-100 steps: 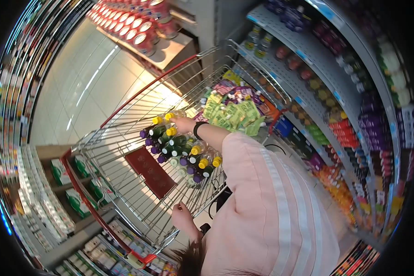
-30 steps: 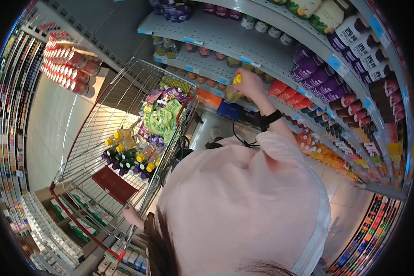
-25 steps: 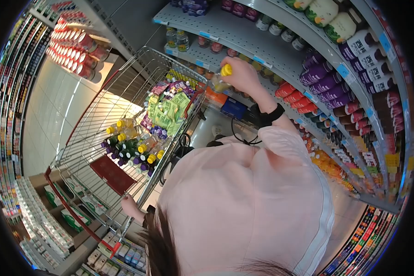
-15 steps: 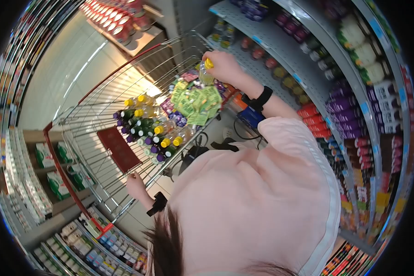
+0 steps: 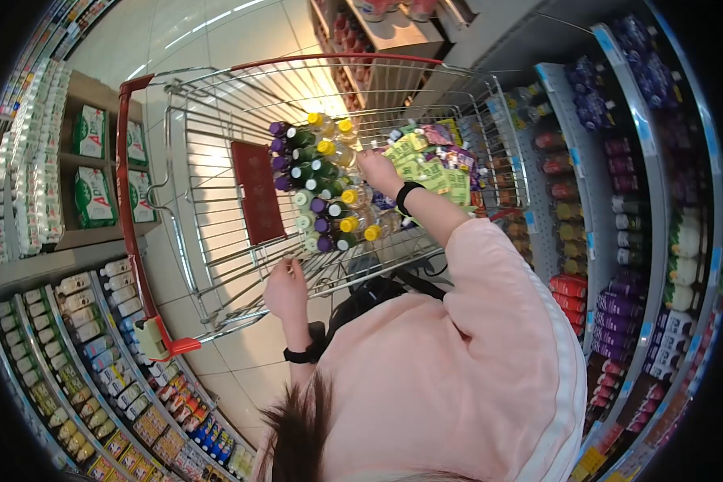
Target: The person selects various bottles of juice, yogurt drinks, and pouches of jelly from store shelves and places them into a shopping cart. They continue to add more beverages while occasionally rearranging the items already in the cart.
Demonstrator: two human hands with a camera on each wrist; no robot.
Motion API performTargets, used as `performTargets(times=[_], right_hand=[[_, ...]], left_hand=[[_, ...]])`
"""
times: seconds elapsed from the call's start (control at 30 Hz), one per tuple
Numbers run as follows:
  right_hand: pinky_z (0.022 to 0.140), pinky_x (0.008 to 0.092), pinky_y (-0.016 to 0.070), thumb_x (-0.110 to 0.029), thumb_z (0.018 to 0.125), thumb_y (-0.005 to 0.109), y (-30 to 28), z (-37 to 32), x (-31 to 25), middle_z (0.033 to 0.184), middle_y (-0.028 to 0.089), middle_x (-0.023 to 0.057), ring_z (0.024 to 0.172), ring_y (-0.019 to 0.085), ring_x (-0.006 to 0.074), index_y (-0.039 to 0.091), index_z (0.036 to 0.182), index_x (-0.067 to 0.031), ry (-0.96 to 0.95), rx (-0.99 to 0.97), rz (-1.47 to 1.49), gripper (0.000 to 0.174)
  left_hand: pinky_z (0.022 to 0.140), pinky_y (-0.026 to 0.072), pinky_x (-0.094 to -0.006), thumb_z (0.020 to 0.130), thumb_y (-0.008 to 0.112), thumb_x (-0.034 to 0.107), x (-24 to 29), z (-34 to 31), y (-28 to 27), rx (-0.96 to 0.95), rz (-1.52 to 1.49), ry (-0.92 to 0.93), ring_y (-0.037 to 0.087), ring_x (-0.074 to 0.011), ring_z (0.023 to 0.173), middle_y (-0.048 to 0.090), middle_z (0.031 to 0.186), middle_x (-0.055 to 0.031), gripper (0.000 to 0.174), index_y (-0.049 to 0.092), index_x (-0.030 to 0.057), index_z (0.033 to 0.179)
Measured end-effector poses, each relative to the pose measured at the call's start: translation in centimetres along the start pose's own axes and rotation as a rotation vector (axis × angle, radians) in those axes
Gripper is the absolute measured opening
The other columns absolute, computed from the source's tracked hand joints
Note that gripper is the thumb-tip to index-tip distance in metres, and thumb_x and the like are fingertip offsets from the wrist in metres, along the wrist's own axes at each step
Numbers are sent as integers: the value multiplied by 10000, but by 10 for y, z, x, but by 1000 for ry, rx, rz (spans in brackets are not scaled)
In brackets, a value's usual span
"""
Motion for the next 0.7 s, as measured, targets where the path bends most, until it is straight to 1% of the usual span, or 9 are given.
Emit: performTargets(times=[0.17, 0.27, 0.3, 0.4, 0.53, 0.57, 0.6, 0.67, 0.7], right_hand=[[782, 391, 467, -9, 730, 526, 72, 22, -30, 901, 549, 145, 876, 567, 307, 501, 965, -35, 45, -196, -243, 238], [793, 383, 475, -4, 765, 474, 91, 16, -40, 1065, 507, 196, 1020, 513, 333, 513, 1018, -43, 139, -250, -83, 258], [858, 392, 448, -19, 800, 445, 109, 13, -37, 1202, 427, 233, 1125, 451, 347, 459, 1186, -83, 93, -218, -116, 391], [892, 405, 427, -30, 822, 421, 117, 3, -32, 1246, 405, 232, 1146, 441, 353, 402, 1280, -135, 159, -236, 14, 470], [870, 422, 427, -190, 831, 463, 142, -24, -25, 1184, 509, 160, 1044, 526, 325, 485, 1222, -124, 206, -707, 238, 397], [848, 419, 435, -257, 823, 498, 139, -24, -32, 1102, 571, 147, 999, 549, 324, 537, 1164, -111, 9, -672, 116, 374], [833, 413, 441, -265, 827, 499, 125, -28, -31, 1060, 592, 152, 974, 559, 327, 560, 1129, -106, 36, -575, 196, 346], [819, 414, 445, -287, 826, 493, 95, -35, -35, 1044, 600, 156, 957, 565, 331, 577, 1093, -90, 138, -716, 158, 342], [814, 416, 448, -296, 825, 493, 84, -38, -39, 1038, 601, 158, 950, 567, 332, 580, 1083, -85, 104, -717, 177, 345]], left_hand=[[524, 472, -377, 831, 525, 294, 3, 2, 0, -1, -50, 42, 601, -264, 657, 607, 737, -83, 226, 613, 85, 832], [576, 479, -361, 828, 539, 295, 6, 4, 1, -88, -20, 35, 616, -254, 705, 639, 811, -67, 230, 640, 98, 889], [576, 478, -360, 830, 536, 295, 6, 3, 2, -94, -13, 47, 616, -253, 705, 638, 810, -67, 230, 640, 100, 891], [587, 478, -364, 835, 528, 297, 9, 3, -1, -118, -16, 68, 617, -251, 721, 640, 820, -70, 230, 638, 106, 898], [587, 478, -366, 830, 530, 289, 8, 1, 1, -98, -49, 97, 613, -252, 716, 636, 810, -73, 222, 633, 100, 882], [561, 474, -360, 825, 538, 275, 9, 1, 0, -62, -52, 120, 606, -254, 689, 626, 777, -74, 210, 631, 90, 852], [536, 470, -354, 821, 545, 262, 12, 0, -3, -26, -56, 145, 600, -256, 661, 615, 743, -75, 201, 628, 79, 822], [537, 470, -369, 827, 529, 269, 13, 0, -2, -63, -50, 146, 605, -271, 649, 626, 743, -89, 212, 631, 83, 834], [537, 470, -374, 829, 525, 275, 11, -1, 2, -55, -58, 156, 606, -275, 645, 629, 742, -92, 215, 633, 90, 840]])
Point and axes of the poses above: each hand's wrist, its own z-axis towards the middle knuckle, its own y-axis out of the palm, x = y × z, the point moved 9 cm from there along z, towards the middle knuckle
